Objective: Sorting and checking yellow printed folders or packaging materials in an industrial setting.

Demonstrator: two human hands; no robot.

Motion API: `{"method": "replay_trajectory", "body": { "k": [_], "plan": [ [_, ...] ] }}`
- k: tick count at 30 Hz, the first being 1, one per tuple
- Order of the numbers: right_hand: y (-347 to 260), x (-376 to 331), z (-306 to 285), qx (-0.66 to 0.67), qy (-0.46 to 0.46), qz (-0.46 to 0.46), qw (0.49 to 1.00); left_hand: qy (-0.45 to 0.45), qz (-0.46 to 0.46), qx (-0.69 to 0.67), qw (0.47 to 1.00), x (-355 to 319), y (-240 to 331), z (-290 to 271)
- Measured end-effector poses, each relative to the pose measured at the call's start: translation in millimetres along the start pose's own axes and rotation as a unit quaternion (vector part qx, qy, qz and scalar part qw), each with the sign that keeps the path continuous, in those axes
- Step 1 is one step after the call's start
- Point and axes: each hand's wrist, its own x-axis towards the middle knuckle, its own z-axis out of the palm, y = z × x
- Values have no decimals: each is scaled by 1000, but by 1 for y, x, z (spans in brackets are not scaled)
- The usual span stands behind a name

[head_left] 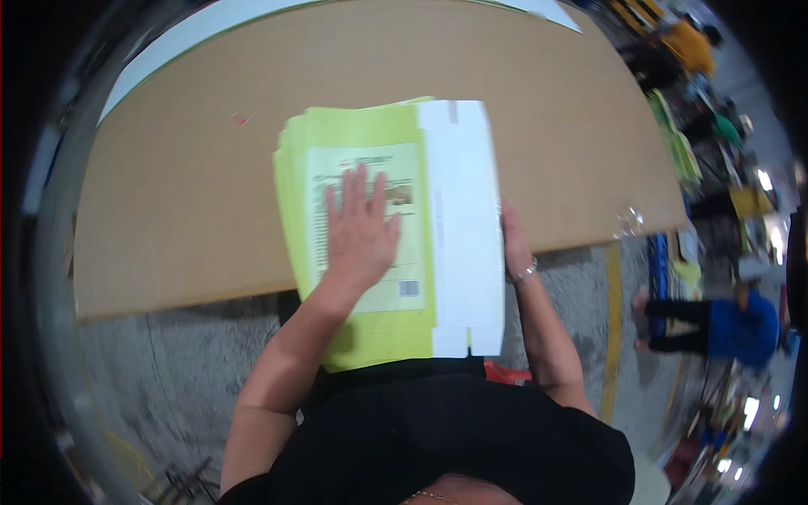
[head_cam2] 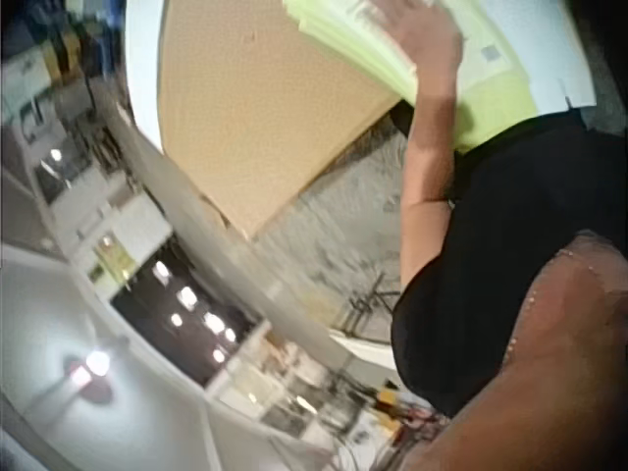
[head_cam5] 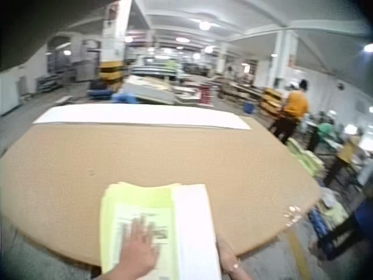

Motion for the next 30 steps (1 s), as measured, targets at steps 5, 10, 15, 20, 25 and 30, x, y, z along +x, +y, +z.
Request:
{"method": "replay_trajectory", "body": {
  "k": [5, 10, 15, 20, 25, 30],
  "plan": [
    [-61, -7, 89, -142, -156, -185, 960, -12, -36, -5, 999, -20, -10, -10],
    [-49, -10, 93, -652, -75, -217, 722, 12, 7, -7, 1000, -1, 1, -16],
    [-46, -7, 101, -608, -35, -273, 744, -16, 42, 41, 998, 2, 0, -16],
    [-45, -13, 85, -497, -23, -308, 811, -16, 69, 24, 997, 7, 6, -15],
    [-35, -17, 98, -454, -17, -280, 846, -85, 40, 41, 995, -2, -2, -13],
    [-42, -47, 78, -442, 123, -142, 877, -174, 0, 43, 984, 0, 23, -37]
  ]
}}
